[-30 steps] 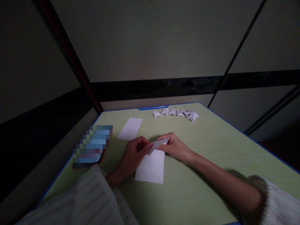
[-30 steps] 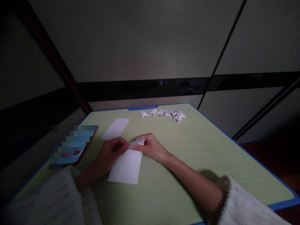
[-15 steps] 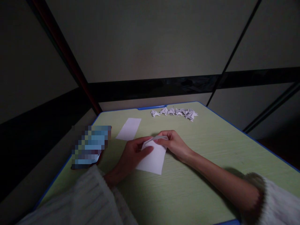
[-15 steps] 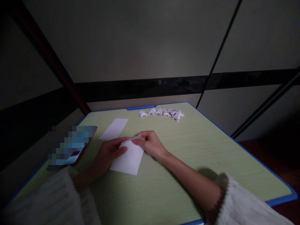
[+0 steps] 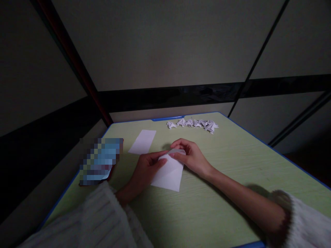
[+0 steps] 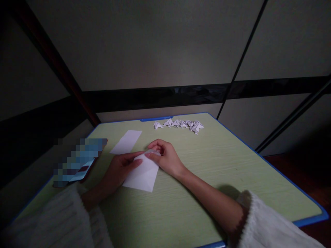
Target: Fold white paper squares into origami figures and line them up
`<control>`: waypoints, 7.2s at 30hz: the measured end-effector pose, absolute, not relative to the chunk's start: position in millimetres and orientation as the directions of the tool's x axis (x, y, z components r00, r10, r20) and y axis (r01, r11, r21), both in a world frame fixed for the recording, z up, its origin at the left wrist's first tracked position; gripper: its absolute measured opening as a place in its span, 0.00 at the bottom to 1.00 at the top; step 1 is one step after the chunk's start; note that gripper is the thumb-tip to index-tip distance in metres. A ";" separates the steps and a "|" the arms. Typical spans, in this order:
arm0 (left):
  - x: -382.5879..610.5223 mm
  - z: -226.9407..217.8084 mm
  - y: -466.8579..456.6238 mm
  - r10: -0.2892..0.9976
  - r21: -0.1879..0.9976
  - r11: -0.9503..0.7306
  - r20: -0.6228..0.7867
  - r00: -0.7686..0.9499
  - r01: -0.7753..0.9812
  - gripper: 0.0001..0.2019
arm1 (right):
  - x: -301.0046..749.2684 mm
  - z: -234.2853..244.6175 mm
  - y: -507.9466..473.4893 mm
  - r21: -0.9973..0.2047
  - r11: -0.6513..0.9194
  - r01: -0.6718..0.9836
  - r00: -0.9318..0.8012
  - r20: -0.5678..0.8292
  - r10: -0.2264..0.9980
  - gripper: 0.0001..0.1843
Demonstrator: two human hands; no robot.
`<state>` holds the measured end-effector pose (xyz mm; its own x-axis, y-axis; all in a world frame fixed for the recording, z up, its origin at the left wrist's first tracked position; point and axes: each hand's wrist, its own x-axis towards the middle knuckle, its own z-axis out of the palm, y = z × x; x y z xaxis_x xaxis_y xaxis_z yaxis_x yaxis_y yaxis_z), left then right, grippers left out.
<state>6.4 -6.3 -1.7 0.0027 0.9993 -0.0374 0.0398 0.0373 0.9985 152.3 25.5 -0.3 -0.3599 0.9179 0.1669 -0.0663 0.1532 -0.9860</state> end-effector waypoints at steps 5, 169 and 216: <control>6.2 -1.2 -6.4 0.998 0.998 0.067 -0.067 0.013 -0.005 0.13 | 150.8 -2.6 24.9 -0.982 0.171 -0.076 -0.365 0.187 0.912 0.09; 7.6 2.1 -7.3 0.999 1.000 0.024 -0.025 0.030 0.012 0.06 | 152.9 -2.5 24.7 -0.995 -0.026 -0.098 -0.277 0.002 0.961 0.14; 2.1 -5.2 -2.9 0.990 0.963 0.138 -0.142 -0.002 -0.233 0.11 | 166.5 1.1 34.7 -0.995 0.053 -0.084 -0.465 0.086 0.881 0.06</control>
